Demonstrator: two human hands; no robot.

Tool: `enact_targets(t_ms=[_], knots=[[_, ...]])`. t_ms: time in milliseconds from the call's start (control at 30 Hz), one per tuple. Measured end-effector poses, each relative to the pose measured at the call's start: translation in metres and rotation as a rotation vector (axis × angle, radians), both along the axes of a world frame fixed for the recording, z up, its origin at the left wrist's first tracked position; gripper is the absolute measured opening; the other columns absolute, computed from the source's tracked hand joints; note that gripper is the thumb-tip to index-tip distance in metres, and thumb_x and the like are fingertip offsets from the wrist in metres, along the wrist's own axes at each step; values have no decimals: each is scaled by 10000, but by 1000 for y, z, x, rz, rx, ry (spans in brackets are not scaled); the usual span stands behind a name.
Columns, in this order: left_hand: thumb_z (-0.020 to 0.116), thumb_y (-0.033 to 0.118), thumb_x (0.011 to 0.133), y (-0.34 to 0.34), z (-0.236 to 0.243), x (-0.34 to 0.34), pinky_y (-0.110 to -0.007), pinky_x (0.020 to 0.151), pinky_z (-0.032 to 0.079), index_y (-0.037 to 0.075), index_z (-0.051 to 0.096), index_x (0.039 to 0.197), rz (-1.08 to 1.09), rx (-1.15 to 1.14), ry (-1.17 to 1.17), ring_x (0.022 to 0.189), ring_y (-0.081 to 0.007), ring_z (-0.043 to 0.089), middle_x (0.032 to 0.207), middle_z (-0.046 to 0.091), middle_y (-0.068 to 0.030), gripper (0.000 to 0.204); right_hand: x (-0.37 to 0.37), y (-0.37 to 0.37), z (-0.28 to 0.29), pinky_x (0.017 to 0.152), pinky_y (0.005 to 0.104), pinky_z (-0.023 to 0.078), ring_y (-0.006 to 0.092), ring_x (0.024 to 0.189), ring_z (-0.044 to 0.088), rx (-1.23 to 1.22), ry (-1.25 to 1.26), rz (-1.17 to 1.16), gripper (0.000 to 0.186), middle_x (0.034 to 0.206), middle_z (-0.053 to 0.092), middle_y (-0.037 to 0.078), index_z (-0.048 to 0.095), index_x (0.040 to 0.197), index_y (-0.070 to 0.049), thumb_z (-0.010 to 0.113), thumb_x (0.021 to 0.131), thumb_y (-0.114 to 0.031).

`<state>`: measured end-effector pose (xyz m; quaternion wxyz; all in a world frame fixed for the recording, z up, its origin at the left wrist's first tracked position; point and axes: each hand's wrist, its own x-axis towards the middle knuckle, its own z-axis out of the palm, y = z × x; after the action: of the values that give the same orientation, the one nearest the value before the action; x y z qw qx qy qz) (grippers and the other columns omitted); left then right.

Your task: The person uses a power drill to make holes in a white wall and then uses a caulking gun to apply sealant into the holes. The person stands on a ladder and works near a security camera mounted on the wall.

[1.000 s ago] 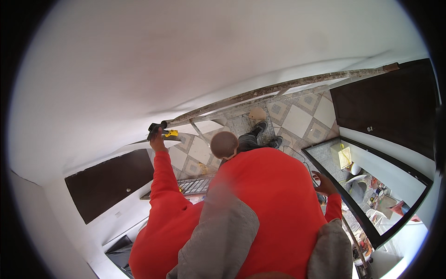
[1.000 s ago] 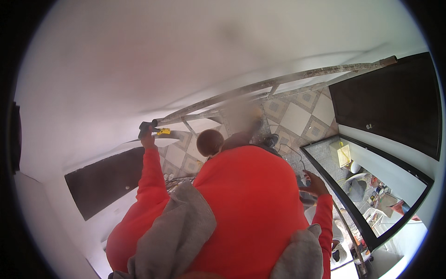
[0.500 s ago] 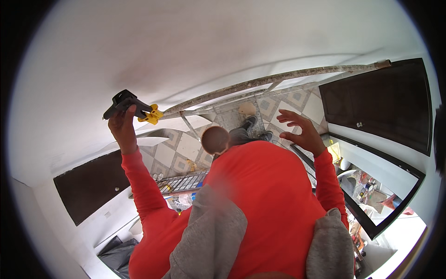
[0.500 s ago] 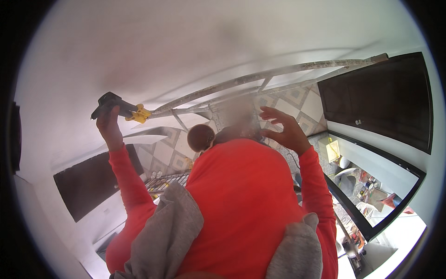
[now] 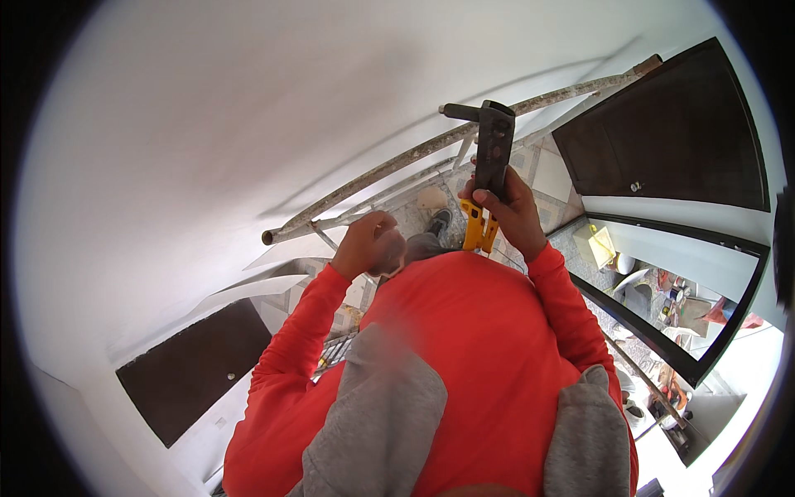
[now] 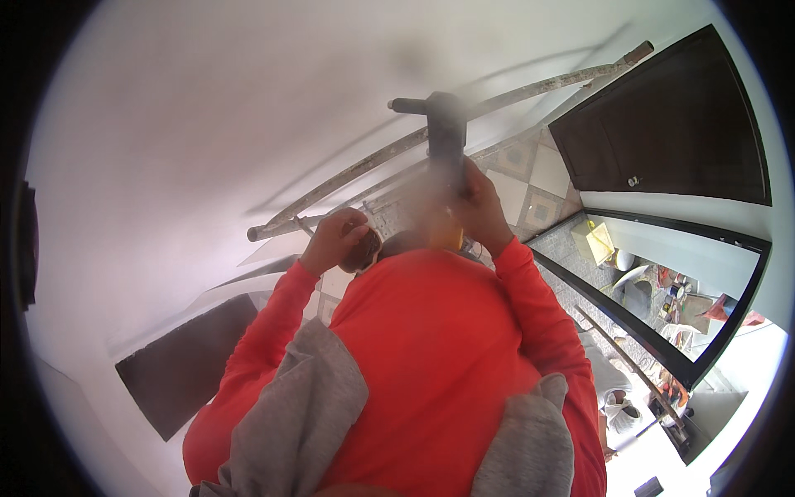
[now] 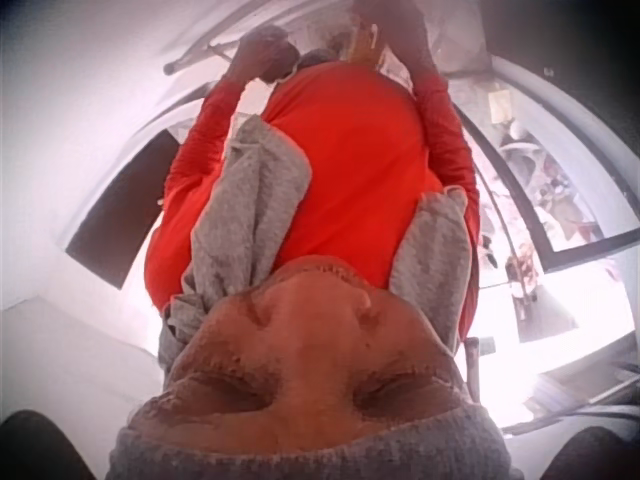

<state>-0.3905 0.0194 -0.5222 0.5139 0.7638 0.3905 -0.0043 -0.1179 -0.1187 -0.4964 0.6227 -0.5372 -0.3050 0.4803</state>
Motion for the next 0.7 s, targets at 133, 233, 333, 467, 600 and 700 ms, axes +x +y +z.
enact_targets(t_ms=[133, 233, 333, 467, 600, 700], knots=[[704, 283, 790, -18, -77, -10, -477, 819, 563, 22, 714, 957, -187, 287, 87, 865, -406, 699, 954, 731, -212, 310, 29, -26, 3, 951, 353, 543, 200, 1015, 700, 73, -48, -196, 490, 1029, 692, 87, 475, 1402, 22, 672, 986, -145], [701, 268, 793, -17, -113, -12, -505, 816, 555, 29, 738, 903, -279, 326, 248, 856, -429, 695, 934, 731, -225, 266, 38, -42, 7, 947, 357, 546, 207, 1019, 702, 91, -31, -278, 509, 1011, 693, 91, 465, 1413, 29, 673, 986, -155], [701, 243, 807, -9, -139, -15, -513, 802, 549, 20, 744, 864, -314, 380, 356, 851, -426, 696, 920, 724, -238, 235, 45, -66, 7, 952, 369, 543, 208, 1013, 701, 73, -44, -353, 512, 987, 702, 88, 473, 1406, 30, 686, 976, -148], [724, 210, 790, 7, -153, -28, -489, 769, 547, 16, 750, 880, -444, 412, 406, 853, -416, 697, 915, 726, -227, 215, 67, -127, 5, 962, 381, 533, 200, 1003, 695, -87, -185, -484, 518, 995, 713, 85, 489, 1400, 19, 708, 967, -159], [762, 204, 803, 14, -134, -45, -435, 759, 565, 0, 731, 871, -305, 413, 389, 849, -340, 735, 900, 748, -194, 217, 76, -201, 1, 958, 382, 528, 205, 1000, 698, -2, -99, -685, 517, 1001, 712, 81, 498, 1400, 8, 713, 973, -190], [752, 197, 818, 21, -116, -51, -431, 772, 564, 2, 724, 895, -316, 352, 457, 860, -330, 732, 917, 744, -188, 211, 74, -240, -7, 970, 401, 539, 216, 997, 706, -9, -136, -841, 524, 998, 711, 81, 500, 1402, 4, 718, 969, -194]])
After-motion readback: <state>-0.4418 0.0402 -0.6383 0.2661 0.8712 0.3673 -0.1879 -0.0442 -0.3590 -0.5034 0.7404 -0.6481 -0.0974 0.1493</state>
